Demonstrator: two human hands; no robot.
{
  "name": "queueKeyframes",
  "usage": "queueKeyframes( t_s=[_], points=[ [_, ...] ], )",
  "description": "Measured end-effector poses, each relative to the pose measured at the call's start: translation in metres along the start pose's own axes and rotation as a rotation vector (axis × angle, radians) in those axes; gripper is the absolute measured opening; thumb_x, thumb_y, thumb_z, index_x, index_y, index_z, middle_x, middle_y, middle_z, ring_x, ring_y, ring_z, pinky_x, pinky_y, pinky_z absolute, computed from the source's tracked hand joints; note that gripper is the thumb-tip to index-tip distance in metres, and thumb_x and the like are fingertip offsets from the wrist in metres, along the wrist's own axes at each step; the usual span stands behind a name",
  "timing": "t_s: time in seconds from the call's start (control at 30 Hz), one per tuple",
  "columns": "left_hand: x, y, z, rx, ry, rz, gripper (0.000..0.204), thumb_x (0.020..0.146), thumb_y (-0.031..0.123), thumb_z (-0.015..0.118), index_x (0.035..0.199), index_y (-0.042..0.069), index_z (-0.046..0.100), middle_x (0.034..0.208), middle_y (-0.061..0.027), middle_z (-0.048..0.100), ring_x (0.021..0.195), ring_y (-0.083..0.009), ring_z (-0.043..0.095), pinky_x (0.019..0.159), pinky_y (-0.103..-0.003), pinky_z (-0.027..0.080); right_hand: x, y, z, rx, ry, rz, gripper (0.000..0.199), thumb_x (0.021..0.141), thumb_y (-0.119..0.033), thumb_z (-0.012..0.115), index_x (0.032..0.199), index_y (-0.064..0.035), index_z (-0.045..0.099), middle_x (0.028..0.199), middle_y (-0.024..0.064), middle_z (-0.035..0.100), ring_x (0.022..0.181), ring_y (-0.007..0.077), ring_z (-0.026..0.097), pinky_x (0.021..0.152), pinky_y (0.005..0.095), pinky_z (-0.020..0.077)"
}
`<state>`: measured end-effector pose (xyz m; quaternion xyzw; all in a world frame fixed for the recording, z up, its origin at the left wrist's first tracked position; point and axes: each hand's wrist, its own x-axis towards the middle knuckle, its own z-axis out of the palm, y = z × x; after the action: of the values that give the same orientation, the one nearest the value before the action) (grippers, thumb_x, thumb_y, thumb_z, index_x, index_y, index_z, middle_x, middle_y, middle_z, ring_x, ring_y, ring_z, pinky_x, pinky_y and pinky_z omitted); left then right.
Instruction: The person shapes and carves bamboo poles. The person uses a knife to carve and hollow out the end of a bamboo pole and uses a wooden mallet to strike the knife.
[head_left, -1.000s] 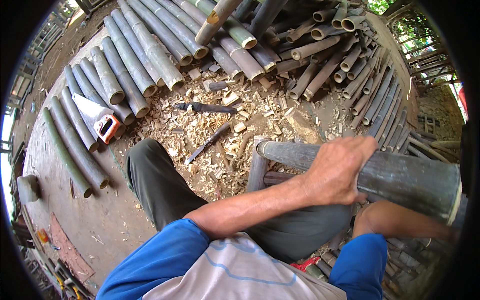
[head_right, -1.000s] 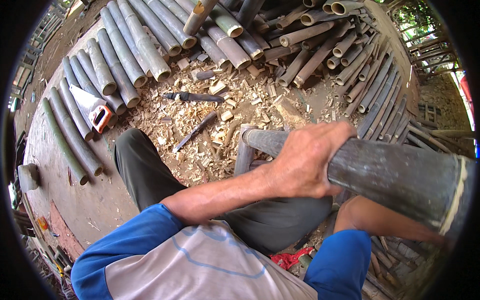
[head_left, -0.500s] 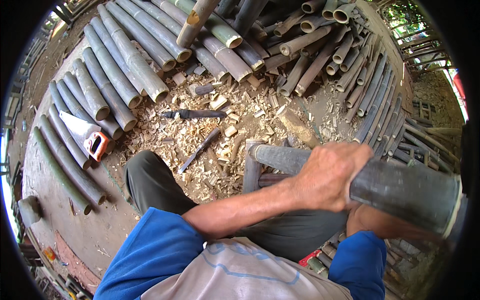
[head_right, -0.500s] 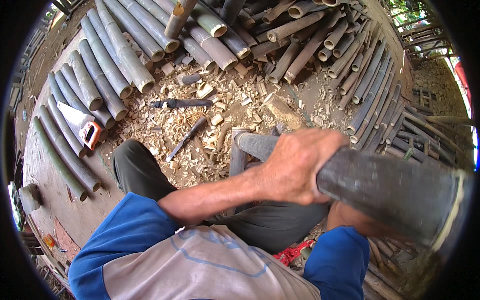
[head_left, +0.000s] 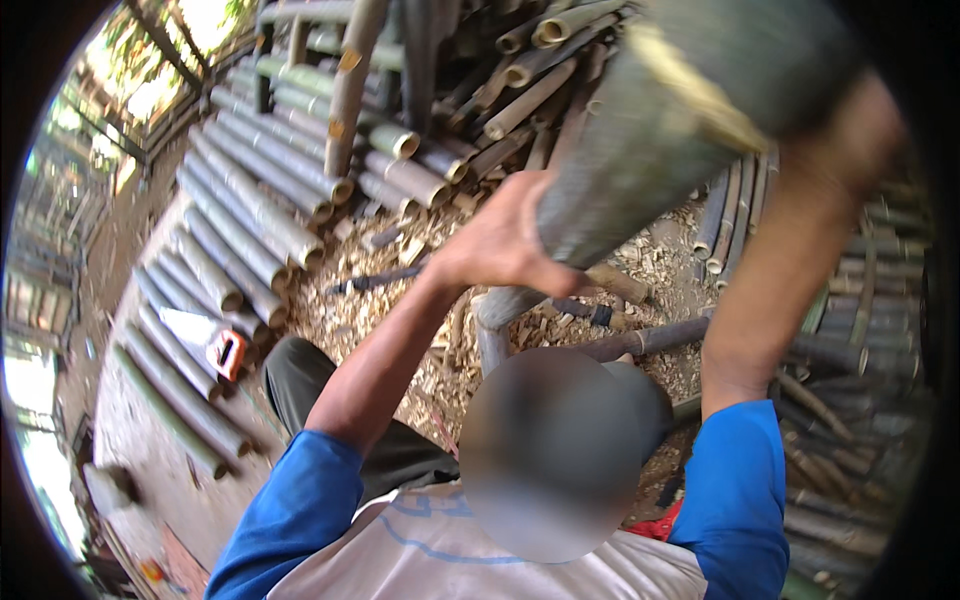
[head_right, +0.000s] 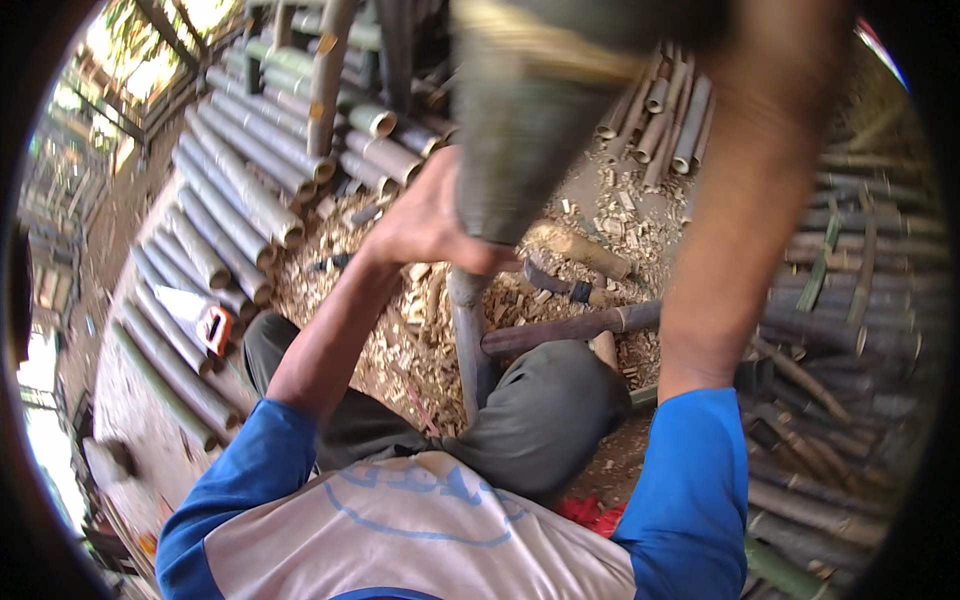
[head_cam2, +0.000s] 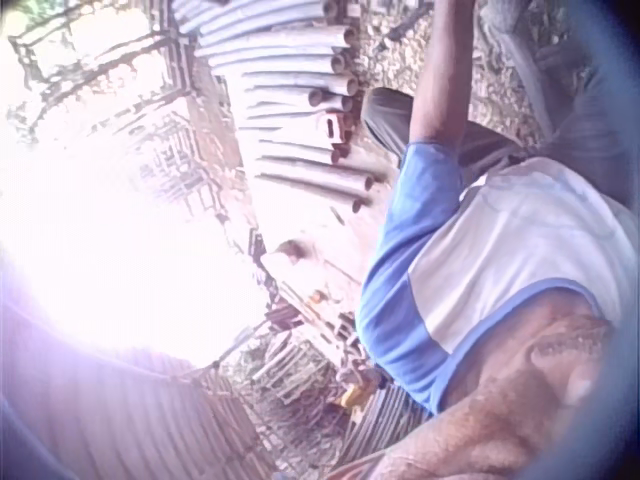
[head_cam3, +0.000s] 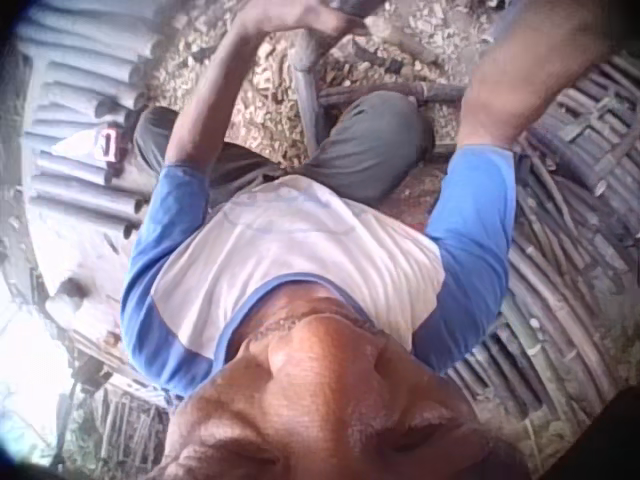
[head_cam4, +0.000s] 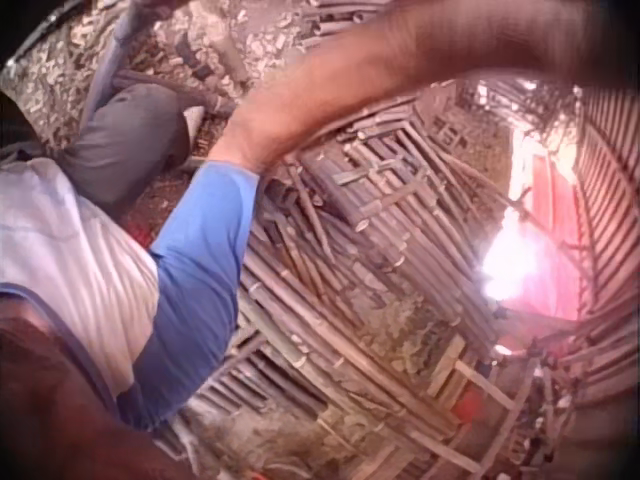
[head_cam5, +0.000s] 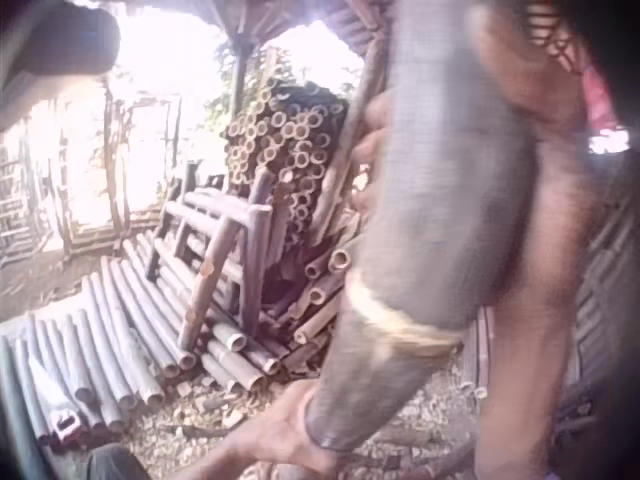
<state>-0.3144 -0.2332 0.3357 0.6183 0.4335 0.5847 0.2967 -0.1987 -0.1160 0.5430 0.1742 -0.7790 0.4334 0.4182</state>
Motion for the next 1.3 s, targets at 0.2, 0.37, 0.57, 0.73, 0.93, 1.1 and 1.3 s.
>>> queueKeyframes(
  t_s=[0.2, 0.37, 0.57, 0.73, 0.93, 1.1, 1.3],
  points=[
    [-0.013, -0.006, -0.014, 0.116, -0.044, -0.007, 0.057, 0.063, 0.020, 0.088, 0.113, -0.001, 0.069, 0.108, -0.0084, 0.072, 0.094, -0.0206, 0.069, 0.084, -0.036, 0.056, -0.079, 0.053, 0.020, 0.549, -0.163, 0.212, 0.070, 0.087, -0.054, 0.073, 0.127, 0.0002, 0.053, 0.108, 0.0198, 0.067, 0.099, 0.0339, 0.068, 0.087, 0.0439, 0.0552],
    [-0.072, -0.051, -0.044, 0.227, 0.026, -0.064, 0.066, 0.061, 0.027, 0.091, 0.118, -0.001, 0.071, 0.115, -0.0110, 0.073, 0.103, -0.0259, 0.067, 0.091, -0.041, 0.053, -0.131, 0.062, 0.021, 0.293, -0.133, 0.254, 0.064, 0.083, -0.036, 0.085, 0.116, 0.0023, 0.045, 0.096, 0.0250, 0.068, 0.094, 0.0371, 0.071, 0.083, 0.0456, 0.0557],
    [-0.142, -0.094, -0.127, 0.465, -0.005, 0.057, 0.065, 0.062, 0.034, 0.095, 0.111, -0.002, 0.072, 0.114, -0.0105, 0.072, 0.106, -0.0276, 0.066, 0.097, -0.044, 0.050, -0.127, 0.066, 0.026, 0.318, -0.145, 0.162, 0.065, 0.084, -0.032, 0.083, 0.116, 0.0070, 0.042, 0.095, 0.0286, 0.068, 0.097, 0.0424, 0.070, 0.086, 0.0464, 0.0552],
    [-0.140, -0.096, -0.112, 0.363, 0.096, 0.006, 0.071, 0.062, 0.032, 0.095, 0.118, -0.002, 0.067, 0.116, -0.0109, 0.070, 0.108, -0.0272, 0.065, 0.098, -0.043, 0.051, -0.129, 0.068, 0.021, 0.286, -0.156, 0.172, 0.064, 0.085, -0.029, 0.083, 0.117, 0.0062, 0.040, 0.095, 0.0292, 0.068, 0.094, 0.0432, 0.070, 0.087, 0.0464, 0.0556],
    [-0.071, -0.064, -0.042, 0.101, 0.290, -0.009, 0.078, 0.063, 0.029, 0.096, 0.125, -0.002, 0.061, 0.119, -0.0115, 0.067, 0.111, -0.0267, 0.064, 0.098, -0.042, 0.052, -0.132, 0.054, 0.030, 0.232, 0.061, 0.203, 0.067, 0.082, -0.021, 0.084, 0.125, 0.0018, 0.038, 0.100, 0.0245, 0.064, 0.087, 0.0381, 0.071, 0.076, 0.0468, 0.0592],
    [-0.014, -0.025, 0.025, -0.144, 0.278, -0.197, 0.085, 0.063, 0.027, 0.096, 0.132, -0.002, 0.056, 0.122, -0.0119, 0.064, 0.113, -0.0264, 0.063, 0.099, -0.041, 0.053, -0.146, 0.066, 0.059, -0.040, 0.403, 0.175, 0.078, 0.078, -0.016, 0.084, 0.136, 0.0011, 0.034, 0.113, 0.0212, 0.060, 0.082, 0.0281, 0.071, 0.072, 0.0407, 0.0623],
    [-0.044, -0.081, 0.021, -0.090, 0.063, -0.342, 0.096, 0.058, 0.026, 0.101, 0.136, -0.002, 0.052, 0.123, -0.0127, 0.063, 0.114, -0.0263, 0.063, 0.098, -0.041, 0.054, -0.144, 0.063, 0.022, 0.017, 0.392, 0.205, 0.063, 0.071, -0.012, 0.083, 0.123, 0.0022, 0.050, 0.100, 0.0116, 0.067, 0.081, 0.0207, 0.070, 0.073, 0.0364, 0.0597]
  ],
)
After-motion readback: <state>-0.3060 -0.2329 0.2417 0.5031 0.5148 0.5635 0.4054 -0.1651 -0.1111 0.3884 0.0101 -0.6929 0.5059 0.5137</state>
